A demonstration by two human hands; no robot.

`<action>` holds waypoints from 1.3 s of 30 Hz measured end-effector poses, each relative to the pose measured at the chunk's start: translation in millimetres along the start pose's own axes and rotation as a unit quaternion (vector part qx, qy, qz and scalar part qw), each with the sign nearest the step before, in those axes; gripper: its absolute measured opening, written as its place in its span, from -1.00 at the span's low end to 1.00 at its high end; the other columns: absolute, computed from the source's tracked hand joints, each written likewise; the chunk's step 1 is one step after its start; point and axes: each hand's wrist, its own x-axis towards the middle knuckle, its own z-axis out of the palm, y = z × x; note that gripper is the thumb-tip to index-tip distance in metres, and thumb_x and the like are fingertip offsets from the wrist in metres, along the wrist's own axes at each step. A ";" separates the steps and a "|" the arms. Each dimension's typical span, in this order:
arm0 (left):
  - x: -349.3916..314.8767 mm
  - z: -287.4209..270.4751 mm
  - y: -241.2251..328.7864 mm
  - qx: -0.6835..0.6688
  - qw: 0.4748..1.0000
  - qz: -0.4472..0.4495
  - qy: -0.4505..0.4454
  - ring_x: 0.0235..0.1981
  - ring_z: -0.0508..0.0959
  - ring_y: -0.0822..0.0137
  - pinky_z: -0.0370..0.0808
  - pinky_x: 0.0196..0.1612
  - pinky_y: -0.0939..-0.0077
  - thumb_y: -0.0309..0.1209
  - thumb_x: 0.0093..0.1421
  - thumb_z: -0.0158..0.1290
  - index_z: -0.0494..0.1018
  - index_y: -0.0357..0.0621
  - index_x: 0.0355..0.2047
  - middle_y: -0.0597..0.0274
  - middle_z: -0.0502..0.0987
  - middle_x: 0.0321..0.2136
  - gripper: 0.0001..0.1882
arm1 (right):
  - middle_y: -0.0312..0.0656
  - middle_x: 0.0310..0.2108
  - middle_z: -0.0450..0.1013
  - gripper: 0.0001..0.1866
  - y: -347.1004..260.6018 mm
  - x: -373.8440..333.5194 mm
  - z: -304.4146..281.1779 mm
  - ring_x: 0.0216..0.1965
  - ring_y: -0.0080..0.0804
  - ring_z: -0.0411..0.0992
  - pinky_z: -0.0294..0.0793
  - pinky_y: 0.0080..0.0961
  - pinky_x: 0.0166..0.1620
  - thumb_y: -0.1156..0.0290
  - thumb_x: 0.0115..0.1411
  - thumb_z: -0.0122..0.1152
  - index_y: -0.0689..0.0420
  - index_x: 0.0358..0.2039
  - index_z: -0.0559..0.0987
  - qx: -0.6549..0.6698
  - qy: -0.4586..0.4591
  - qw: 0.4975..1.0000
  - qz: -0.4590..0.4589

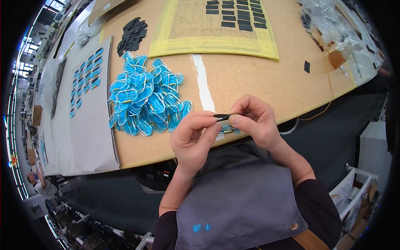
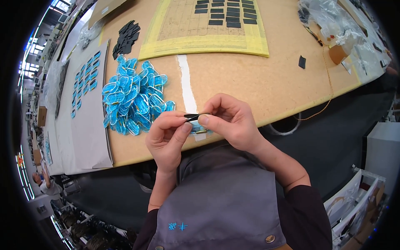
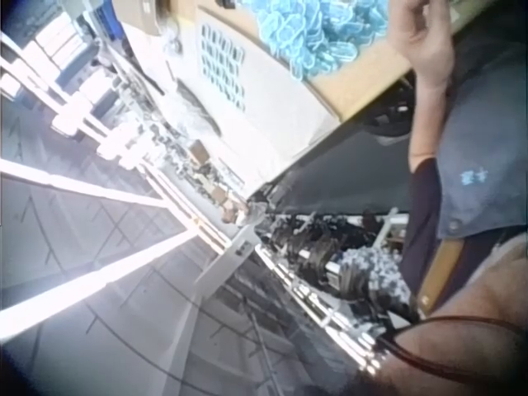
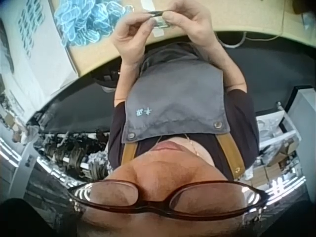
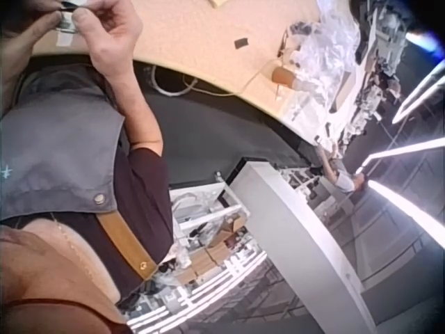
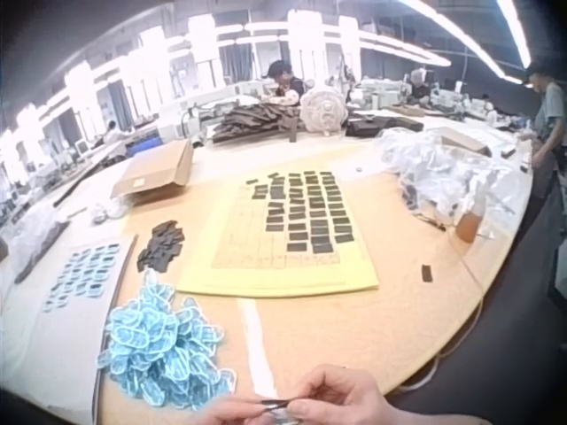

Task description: Assembling small blue leather labels by inserting black leather strips through them.

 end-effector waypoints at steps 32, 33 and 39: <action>-2.8 6.0 -4.1 -0.033 0.999 0.035 -0.009 -0.23 0.50 0.46 0.44 -0.15 0.65 -0.74 0.16 0.06 0.43 -0.33 -0.29 0.09 0.46 -0.18 -0.87 | -0.25 -0.33 0.55 -0.82 -2.2 1.3 4.8 -0.31 -0.66 0.46 0.46 -0.69 -0.25 0.54 0.14 0.31 0.31 -0.23 0.58 -0.076 -0.018 0.997 -0.002; -3.1 5.8 -4.3 -0.029 0.999 0.040 -0.010 -0.22 0.50 0.46 0.44 -0.15 0.65 -0.74 0.16 0.06 0.42 -0.32 -0.28 0.09 0.45 -0.18 -0.86 | -0.25 -0.33 0.55 -0.82 -3.2 1.3 5.6 -0.30 -0.66 0.46 0.46 -0.69 -0.24 0.54 0.15 0.30 0.31 -0.24 0.58 -0.073 -0.019 0.997 -0.002; -4.4 7.1 -5.1 -0.015 0.997 0.069 -0.010 -0.20 0.48 0.46 0.44 -0.12 0.64 -0.75 0.14 0.07 0.40 -0.29 -0.26 0.08 0.44 -0.18 -0.81 | -0.24 -0.33 0.55 -0.84 -3.7 0.3 7.8 -0.29 -0.65 0.46 0.46 -0.67 -0.22 0.56 0.14 0.29 0.30 -0.25 0.58 -0.063 -0.018 0.998 -0.006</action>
